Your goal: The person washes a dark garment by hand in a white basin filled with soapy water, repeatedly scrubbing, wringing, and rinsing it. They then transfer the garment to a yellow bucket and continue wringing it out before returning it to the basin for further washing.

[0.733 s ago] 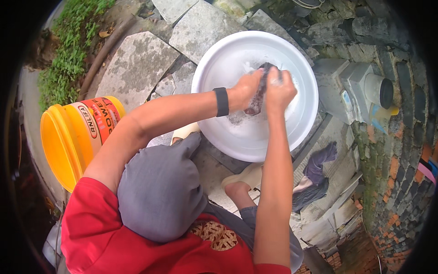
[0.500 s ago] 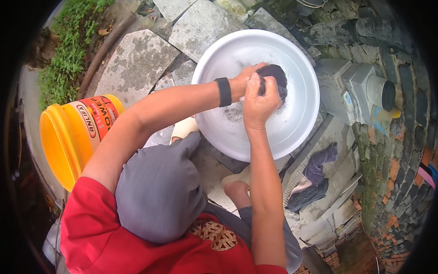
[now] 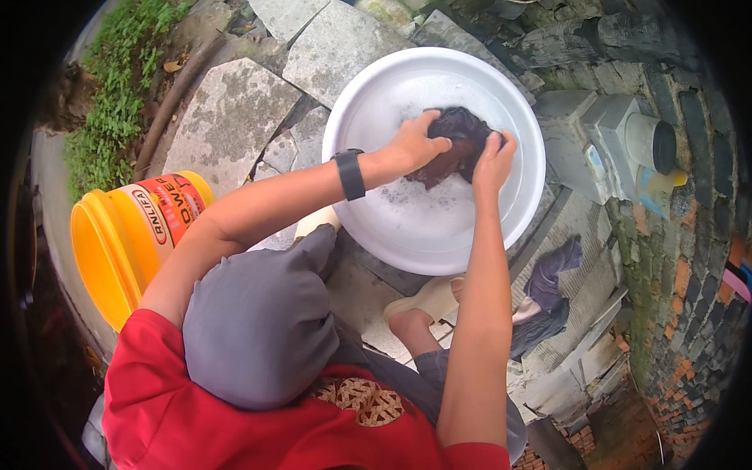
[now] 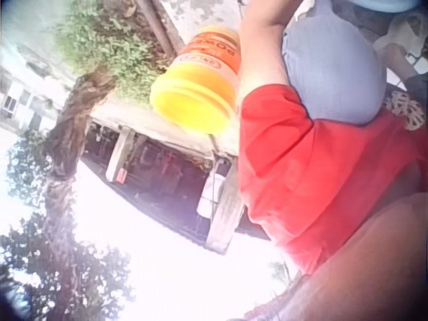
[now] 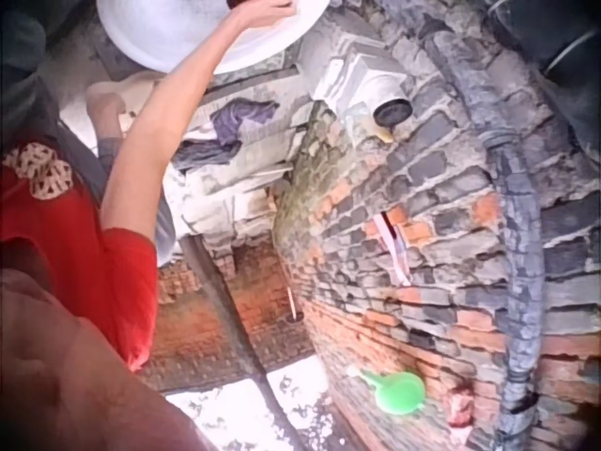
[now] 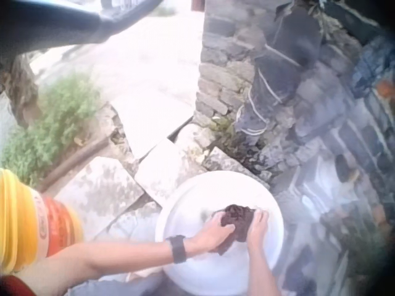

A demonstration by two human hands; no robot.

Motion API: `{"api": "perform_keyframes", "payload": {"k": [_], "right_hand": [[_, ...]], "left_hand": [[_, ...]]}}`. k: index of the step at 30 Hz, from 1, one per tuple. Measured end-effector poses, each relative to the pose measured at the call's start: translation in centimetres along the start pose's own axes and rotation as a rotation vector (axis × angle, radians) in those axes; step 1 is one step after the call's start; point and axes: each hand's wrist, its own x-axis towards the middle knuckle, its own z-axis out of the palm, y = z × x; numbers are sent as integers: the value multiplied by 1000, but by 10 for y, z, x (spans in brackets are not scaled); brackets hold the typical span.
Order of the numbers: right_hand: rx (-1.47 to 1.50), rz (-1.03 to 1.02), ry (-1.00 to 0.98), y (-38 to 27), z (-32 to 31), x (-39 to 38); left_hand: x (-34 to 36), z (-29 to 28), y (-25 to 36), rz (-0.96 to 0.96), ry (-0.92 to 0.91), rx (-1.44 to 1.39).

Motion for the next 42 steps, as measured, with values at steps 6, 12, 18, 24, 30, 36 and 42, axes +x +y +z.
{"api": "perform_keyframes", "payload": {"k": [6, 12, 18, 24, 30, 36, 42], "right_hand": [[-587, -301, -604, 17, -3, -34], [-335, -1, -539, -20, -21, 10], [423, 2, -474, -149, -104, 19], [760, -32, -525, -232, -130, 17], [968, -85, -422, -242, -124, 30], [1075, -128, -375, -228, -127, 53], [531, -283, -258, -213, -123, 49]], "left_hand": [[0, -25, 15, 215, 86, 74], [10, -23, 26, 251, 51, -237], [18, -38, 38, 152, 69, -417], [4, -53, 76, 368, -382, -592], [0, -40, 65, 234, -533, -614], [-7, -40, 48, 73, -724, -615], [-9, -20, 31, -210, -816, -1131]]}}
